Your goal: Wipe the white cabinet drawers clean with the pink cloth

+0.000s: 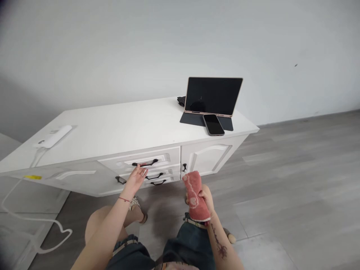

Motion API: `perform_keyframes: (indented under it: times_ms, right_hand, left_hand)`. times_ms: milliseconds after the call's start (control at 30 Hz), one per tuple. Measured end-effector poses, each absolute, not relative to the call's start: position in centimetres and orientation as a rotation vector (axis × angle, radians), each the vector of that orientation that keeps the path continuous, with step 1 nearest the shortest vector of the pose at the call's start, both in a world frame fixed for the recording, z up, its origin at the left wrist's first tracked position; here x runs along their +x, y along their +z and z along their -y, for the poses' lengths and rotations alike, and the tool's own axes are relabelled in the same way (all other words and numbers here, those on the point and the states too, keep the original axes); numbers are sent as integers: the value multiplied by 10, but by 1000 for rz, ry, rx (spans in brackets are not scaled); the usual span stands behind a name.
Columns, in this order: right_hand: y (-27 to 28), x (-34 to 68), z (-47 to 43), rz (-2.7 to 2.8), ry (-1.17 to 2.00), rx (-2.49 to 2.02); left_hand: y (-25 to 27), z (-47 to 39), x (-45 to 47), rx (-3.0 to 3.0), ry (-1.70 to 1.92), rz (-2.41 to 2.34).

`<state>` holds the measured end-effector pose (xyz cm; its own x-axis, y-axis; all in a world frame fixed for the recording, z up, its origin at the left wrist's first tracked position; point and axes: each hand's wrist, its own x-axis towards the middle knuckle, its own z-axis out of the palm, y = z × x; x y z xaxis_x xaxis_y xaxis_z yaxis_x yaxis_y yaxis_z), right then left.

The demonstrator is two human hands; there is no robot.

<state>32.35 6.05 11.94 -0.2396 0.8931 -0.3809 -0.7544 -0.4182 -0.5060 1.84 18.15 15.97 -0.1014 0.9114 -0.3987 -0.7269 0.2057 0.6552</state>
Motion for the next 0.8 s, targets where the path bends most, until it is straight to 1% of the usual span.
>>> perform_keyframes:
  times_ms: [67,167,267,367,600,800]
  right_hand:
    - [131,322,-62,252,1875,-664]
    - [140,320,-65,319,1901,-589]
    - [137,319,-66,323,1925,-601]
    - [128,319,-65,304,1904,-653]
    - [113,324,-63,270,1955,-741]
    - [119,323,-63,260,1974,-790]
  left_hand:
    - [147,-173,18,242,1354,-946]
    - [117,-161,17,82,1199,-1181]
    - [84,-158,18,-70,1103,-1362]
    - [60,-167,20,-143,1063,-1428]
    - [42,-203,22,-171,1077,-1419]
    - [33,-197,26,-115,1107,-1403]
